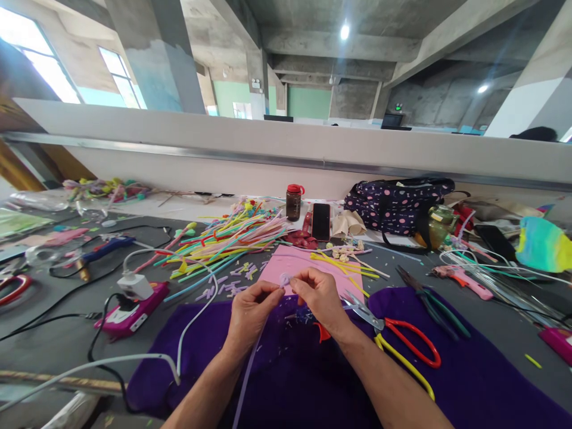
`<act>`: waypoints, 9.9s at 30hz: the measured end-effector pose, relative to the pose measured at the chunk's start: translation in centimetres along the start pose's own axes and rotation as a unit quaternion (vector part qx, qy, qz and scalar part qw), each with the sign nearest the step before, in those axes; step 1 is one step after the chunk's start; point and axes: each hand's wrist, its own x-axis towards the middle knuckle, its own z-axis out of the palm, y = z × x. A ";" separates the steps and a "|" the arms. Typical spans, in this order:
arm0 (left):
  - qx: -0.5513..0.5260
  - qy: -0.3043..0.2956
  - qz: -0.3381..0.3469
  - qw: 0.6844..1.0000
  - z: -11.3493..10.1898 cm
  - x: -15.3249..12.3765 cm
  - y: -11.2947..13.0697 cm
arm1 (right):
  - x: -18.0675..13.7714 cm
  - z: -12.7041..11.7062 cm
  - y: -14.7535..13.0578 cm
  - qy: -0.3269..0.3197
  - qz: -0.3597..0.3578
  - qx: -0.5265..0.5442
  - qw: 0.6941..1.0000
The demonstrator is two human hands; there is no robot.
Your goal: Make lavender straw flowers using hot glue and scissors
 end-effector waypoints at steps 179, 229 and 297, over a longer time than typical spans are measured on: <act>-0.203 -0.098 -0.159 0.961 -0.5 0.3 0.6 | -0.1 0.3 -0.4 -0.016 0.055 0.039 0.998; -0.226 -0.117 -0.146 0.956 -0.4 0.2 0.3 | 0.2 -0.2 -0.3 0.012 0.027 0.041 0.999; -0.344 -0.109 -0.269 0.893 -1.2 1.0 0.0 | -0.3 0.3 -0.1 -0.028 0.029 -0.005 0.999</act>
